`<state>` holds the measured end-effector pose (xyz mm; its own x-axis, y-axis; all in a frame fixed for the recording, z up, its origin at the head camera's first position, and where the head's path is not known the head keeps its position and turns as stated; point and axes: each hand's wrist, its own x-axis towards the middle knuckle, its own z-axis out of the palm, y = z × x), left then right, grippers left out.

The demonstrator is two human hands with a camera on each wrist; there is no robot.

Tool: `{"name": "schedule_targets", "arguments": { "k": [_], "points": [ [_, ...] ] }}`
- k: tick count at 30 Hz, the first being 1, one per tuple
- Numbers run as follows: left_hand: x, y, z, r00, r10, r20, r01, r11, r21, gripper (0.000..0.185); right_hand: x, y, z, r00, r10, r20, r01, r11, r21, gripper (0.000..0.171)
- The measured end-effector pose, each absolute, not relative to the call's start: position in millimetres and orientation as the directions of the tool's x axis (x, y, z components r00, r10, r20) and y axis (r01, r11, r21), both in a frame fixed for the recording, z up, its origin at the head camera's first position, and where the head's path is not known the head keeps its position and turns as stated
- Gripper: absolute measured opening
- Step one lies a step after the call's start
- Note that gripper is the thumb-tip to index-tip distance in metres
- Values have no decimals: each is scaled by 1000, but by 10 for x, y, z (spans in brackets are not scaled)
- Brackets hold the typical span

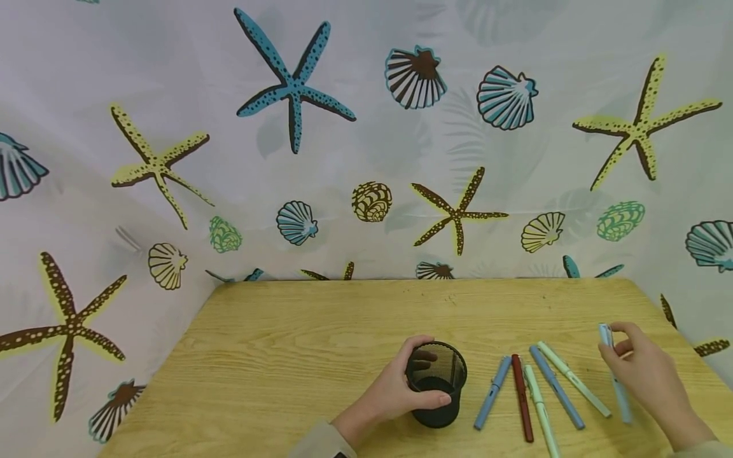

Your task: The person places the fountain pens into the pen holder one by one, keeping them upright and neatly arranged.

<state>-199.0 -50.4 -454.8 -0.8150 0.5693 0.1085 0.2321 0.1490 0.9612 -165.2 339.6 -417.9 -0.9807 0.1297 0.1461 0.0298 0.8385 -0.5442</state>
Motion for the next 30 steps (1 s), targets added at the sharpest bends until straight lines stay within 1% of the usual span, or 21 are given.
{"name": "schedule_targets", "arguments": {
  "k": [5, 9, 15, 22, 25, 30],
  "points": [
    [-1983, -501, -4536, -813, 573, 106, 230, 148, 962, 73, -1630, 3319, -4149, -966, 124, 228, -24, 833, -553, 47],
    [-1981, -496, -4547, -813, 573, 101, 228, 154, 961, 72, -1630, 3249, -4151, -935, 141, 324, -66, 831, -552, 42],
    [-1975, -490, -4550, -810, 577, 101, 231, 156, 960, 72, -1640, 3133, -4123, -867, 175, 466, -129, 826, -549, 39],
    [-1979, -486, -4557, -806, 582, 107, 236, 151, 960, 72, -1622, 2955, -4057, -763, 170, 624, -268, 795, -545, 36],
    [-1987, -486, -4563, -805, 584, 106, 233, 146, 961, 72, -1625, 2880, -4027, -733, 176, 657, -305, 779, -548, 36],
    [-1995, -495, -4562, -807, 581, 103, 225, 142, 964, 71, -1659, 2760, -3985, -718, 171, 675, -363, 736, -572, 37]
  ]
}}
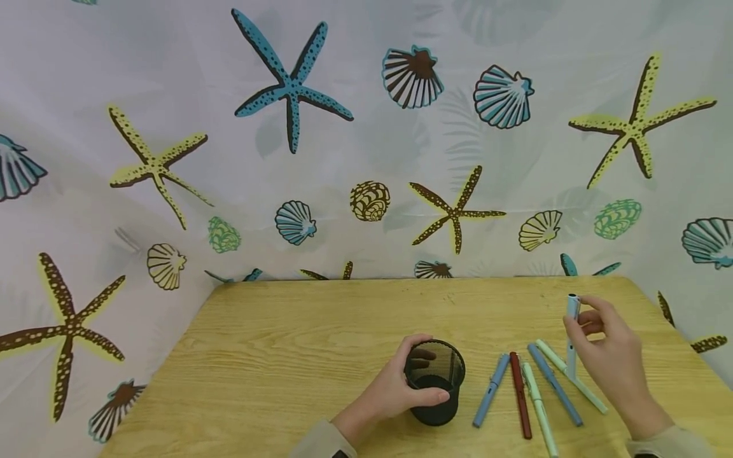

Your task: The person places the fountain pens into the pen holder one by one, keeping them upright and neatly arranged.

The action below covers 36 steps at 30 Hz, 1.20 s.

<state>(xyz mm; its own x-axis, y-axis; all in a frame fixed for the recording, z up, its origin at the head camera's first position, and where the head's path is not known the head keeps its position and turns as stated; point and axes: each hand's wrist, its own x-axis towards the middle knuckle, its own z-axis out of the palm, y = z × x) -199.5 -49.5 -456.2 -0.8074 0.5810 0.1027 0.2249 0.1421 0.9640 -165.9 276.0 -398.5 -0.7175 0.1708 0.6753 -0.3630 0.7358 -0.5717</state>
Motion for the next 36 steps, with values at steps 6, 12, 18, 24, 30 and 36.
{"name": "schedule_targets", "arguments": {
  "k": [6, 12, 18, 24, 30, 36],
  "points": [
    [-1987, -510, -4574, -810, 576, 110, 234, 145, 961, 71, -1696, 2622, -3936, -688, 178, 704, -426, 686, -590, 38],
    [-1992, -511, -4582, -811, 576, 106, 232, 150, 961, 71, -1721, 2525, -3895, -646, 187, 740, -470, 667, -579, 39],
    [-1997, -509, -4586, -812, 574, 109, 239, 156, 958, 71, -1743, 2422, -3846, -607, 183, 773, -522, 641, -562, 41],
    [-2007, -515, -4580, -814, 571, 110, 245, 165, 955, 71, -1745, 2209, -3731, -587, 151, 795, -571, 619, -539, 43],
    [-2019, -505, -4579, -809, 579, 104, 240, 164, 957, 72, -1756, 2021, -3651, -580, 128, 804, -617, 576, -537, 41],
    [-2018, -508, -4580, -812, 576, 96, 235, 173, 956, 71, -1726, 1859, -3556, -564, 120, 817, -654, 539, -531, 39]
  ]
}}
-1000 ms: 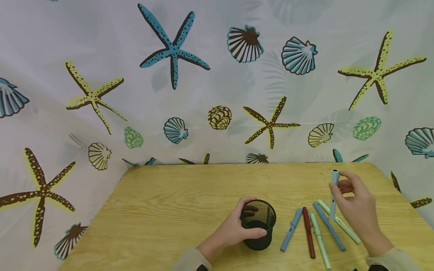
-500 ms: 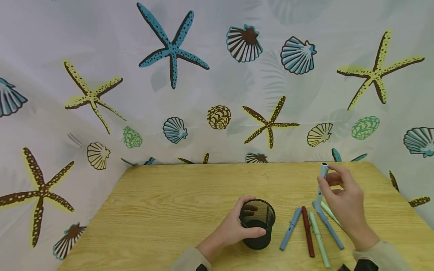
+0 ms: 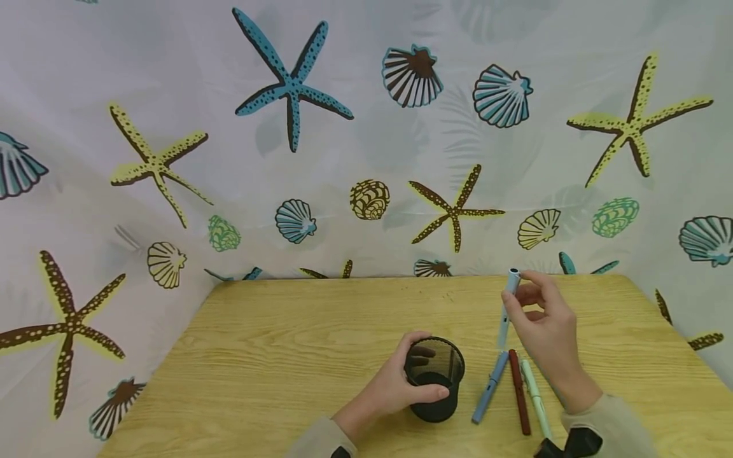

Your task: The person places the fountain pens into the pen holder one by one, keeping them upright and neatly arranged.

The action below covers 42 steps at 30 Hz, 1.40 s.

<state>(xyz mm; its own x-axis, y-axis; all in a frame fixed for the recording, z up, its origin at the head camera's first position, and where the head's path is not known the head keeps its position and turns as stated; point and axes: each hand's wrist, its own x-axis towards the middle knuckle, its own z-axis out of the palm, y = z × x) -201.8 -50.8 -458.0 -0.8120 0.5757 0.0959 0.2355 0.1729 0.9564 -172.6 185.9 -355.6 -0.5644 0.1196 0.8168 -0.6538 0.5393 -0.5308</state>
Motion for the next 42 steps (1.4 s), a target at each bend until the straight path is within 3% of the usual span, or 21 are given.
{"name": "schedule_targets", "arguments": {
  "k": [10, 16, 32, 42],
  "points": [
    [-2022, -488, -4577, -817, 567, 107, 255, 189, 948, 72, -1676, 1528, -3508, -532, 124, 838, -733, 427, -529, 40],
    [-2006, -492, -4571, -814, 568, 119, 256, 168, 952, 72, -1655, 1394, -3512, -556, 103, 825, -744, 380, -549, 39],
    [-1990, -481, -4581, -811, 570, 129, 257, 150, 955, 71, -1618, 1275, -3753, -615, 73, 785, -696, 419, -583, 38],
    [-2007, -476, -4602, -813, 565, 139, 266, 148, 953, 72, -1609, 1290, -3829, -616, 24, 787, -686, 474, -552, 37]
  ]
}}
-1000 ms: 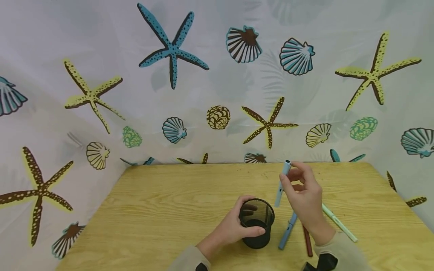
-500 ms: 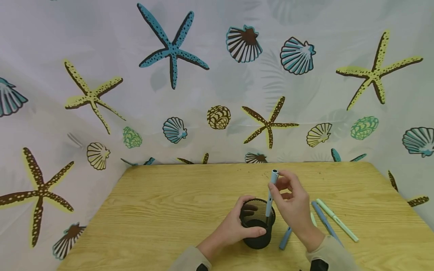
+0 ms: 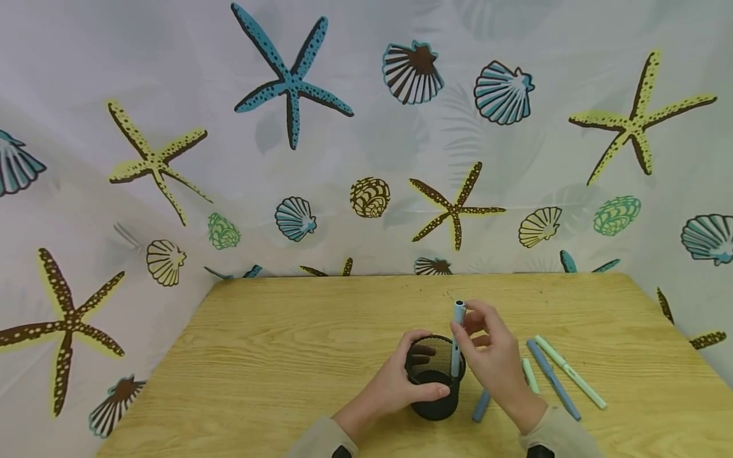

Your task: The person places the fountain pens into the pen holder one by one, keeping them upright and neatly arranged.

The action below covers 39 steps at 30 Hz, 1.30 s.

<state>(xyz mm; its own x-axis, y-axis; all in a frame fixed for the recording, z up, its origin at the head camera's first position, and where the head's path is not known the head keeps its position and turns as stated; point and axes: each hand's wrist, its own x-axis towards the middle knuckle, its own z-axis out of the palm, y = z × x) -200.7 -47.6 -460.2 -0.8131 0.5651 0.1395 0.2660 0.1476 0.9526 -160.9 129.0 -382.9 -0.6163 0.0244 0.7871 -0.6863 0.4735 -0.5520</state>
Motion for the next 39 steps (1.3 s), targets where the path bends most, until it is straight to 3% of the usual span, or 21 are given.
{"name": "schedule_targets", "arguments": {
  "k": [13, 29, 39],
  "points": [
    [-2011, -488, -4604, -820, 556, 136, 267, 161, 950, 72, -1872, 1401, -4288, -665, -40, 746, -674, 464, -575, 42],
    [-1983, -478, -4592, -843, 526, 109, 252, 208, 945, 75, -1899, 1424, -4332, -786, -66, 615, -563, 490, -666, 39],
    [-1971, -456, -4576, -824, 551, 130, 244, 139, 960, 75, -1908, 1585, -4347, -798, -18, 603, -517, 535, -668, 34]
  ]
}}
